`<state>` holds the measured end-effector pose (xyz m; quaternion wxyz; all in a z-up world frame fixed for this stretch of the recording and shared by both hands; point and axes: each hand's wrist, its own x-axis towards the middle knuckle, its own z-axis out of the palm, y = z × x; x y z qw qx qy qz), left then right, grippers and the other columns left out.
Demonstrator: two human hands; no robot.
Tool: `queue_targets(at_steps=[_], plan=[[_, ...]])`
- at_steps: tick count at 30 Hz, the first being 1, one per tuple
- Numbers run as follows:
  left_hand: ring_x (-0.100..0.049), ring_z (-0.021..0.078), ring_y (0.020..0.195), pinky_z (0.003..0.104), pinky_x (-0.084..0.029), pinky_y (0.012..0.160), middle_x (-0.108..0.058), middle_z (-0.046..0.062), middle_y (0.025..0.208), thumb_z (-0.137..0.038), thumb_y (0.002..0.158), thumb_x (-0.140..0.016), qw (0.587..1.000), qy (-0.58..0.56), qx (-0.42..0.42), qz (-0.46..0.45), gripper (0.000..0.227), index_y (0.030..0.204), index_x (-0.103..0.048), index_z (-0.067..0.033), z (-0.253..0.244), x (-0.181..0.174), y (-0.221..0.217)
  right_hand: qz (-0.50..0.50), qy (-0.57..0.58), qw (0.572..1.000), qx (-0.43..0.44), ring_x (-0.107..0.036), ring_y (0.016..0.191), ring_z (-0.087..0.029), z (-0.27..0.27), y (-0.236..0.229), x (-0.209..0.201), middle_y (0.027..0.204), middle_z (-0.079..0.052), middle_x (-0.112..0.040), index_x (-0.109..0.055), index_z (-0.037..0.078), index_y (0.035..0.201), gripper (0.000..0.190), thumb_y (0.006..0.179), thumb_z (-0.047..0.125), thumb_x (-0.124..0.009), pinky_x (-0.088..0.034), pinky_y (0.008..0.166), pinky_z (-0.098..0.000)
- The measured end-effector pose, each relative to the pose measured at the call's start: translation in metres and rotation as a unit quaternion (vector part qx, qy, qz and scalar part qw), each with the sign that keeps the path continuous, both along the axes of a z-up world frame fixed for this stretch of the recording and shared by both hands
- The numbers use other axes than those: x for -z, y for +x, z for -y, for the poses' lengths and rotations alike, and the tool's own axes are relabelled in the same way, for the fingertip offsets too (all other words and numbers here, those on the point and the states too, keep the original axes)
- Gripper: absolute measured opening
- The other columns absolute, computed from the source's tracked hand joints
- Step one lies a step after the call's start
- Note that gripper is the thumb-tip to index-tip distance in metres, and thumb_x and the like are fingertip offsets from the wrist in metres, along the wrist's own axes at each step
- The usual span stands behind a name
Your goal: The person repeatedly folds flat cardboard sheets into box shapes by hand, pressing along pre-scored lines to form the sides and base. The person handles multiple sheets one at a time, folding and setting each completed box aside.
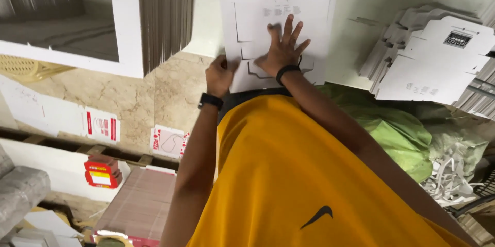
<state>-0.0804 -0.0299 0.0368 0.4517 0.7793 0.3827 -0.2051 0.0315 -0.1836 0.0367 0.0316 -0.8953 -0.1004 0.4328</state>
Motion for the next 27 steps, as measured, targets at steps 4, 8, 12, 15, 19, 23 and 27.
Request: queue_targets(at_steps=[4, 8, 12, 15, 19, 23, 27], plan=[[-0.066, 0.0153, 0.093, 0.03, -0.054, 0.074, -0.073, -0.001, 0.103, -0.063, 0.083, -0.059, 0.988, -0.107, -0.089, -0.061, 0.052, 0.106, -0.07, -0.0171, -0.009, -0.037, 0.043, -0.012, 0.054, 0.995, 0.085, 0.02, 0.153, -0.042, -0.007, 0.008, -0.016, 0.167, -0.013, 0.019, -0.032, 0.023, 0.151, 0.086, 0.08, 0.052, -0.073, 0.004, 0.12, -0.0751], [-0.073, 0.0185, 0.08, 0.034, -0.058, 0.072, -0.077, -0.002, 0.084, -0.053, 0.082, -0.064, 0.999, -0.032, -0.038, -0.019, 0.041, 0.099, -0.076, -0.0175, -0.014, 0.002, 0.047, 0.012, 0.075, 0.983, 0.169, 0.014, 0.156, -0.035, -0.013, 0.008, -0.011, 0.17, -0.01, 0.006, -0.043, 0.025, 0.139, 0.071, 0.081, 0.052, -0.074, 0.004, 0.121, -0.0727], [-0.073, 0.0166, 0.099, 0.029, -0.058, 0.083, -0.079, -0.002, 0.104, -0.038, 0.079, -0.076, 0.99, -0.116, -0.079, -0.006, 0.032, 0.102, -0.08, -0.0149, -0.021, 0.009, 0.051, 0.022, 0.08, 0.976, 0.2, 0.012, 0.157, -0.032, -0.016, 0.007, -0.009, 0.171, -0.006, 0.004, -0.044, 0.026, 0.132, 0.069, 0.077, 0.047, -0.079, 0.007, 0.123, -0.0689], [-0.075, 0.0185, 0.097, 0.029, -0.061, 0.078, -0.08, 0.003, 0.104, -0.04, 0.079, -0.076, 0.99, -0.125, -0.059, -0.016, 0.038, 0.105, -0.077, -0.012, -0.022, 0.016, 0.059, 0.02, 0.065, 0.971, 0.23, 0.013, 0.159, -0.03, -0.018, 0.01, -0.003, 0.169, -0.007, 0.016, -0.039, 0.028, 0.131, 0.075, 0.075, 0.047, -0.084, 0.01, 0.125, -0.0631], [-0.077, 0.0221, 0.086, 0.035, -0.062, 0.067, -0.081, 0.002, 0.098, -0.031, 0.087, -0.072, 0.997, -0.04, 0.033, 0.062, 0.028, 0.112, -0.074, -0.0169, -0.018, 0.033, 0.045, 0.004, 0.034, 0.959, 0.28, 0.014, 0.16, -0.027, -0.029, 0.015, -0.006, 0.167, -0.009, 0.026, -0.039, 0.025, 0.131, 0.083, 0.072, 0.045, -0.093, 0.014, 0.127, -0.0547], [-0.07, 0.0315, 0.073, 0.046, -0.054, 0.057, -0.074, 0.01, 0.087, -0.028, 0.098, -0.062, 0.971, 0.105, 0.174, 0.123, 0.02, 0.109, -0.067, -0.0118, -0.003, 0.044, 0.026, 0.002, 0.035, 0.945, 0.325, 0.012, 0.16, -0.028, -0.033, 0.02, -0.007, 0.168, -0.009, 0.022, -0.043, 0.023, 0.125, 0.08, 0.068, 0.034, -0.098, 0.014, 0.127, -0.0538], [-0.058, 0.0267, 0.066, 0.041, -0.046, 0.048, -0.06, 0.005, 0.079, -0.023, 0.101, -0.058, 0.893, 0.205, 0.265, 0.301, 0.016, 0.092, -0.06, -0.0095, 0.006, 0.04, 0.013, -0.005, 0.022, 0.94, 0.342, 0.014, 0.16, -0.027, -0.034, 0.023, 0.0, 0.168, -0.008, 0.023, -0.044, 0.024, 0.126, 0.083, 0.065, 0.03, -0.099, 0.015, 0.126, -0.0541]])
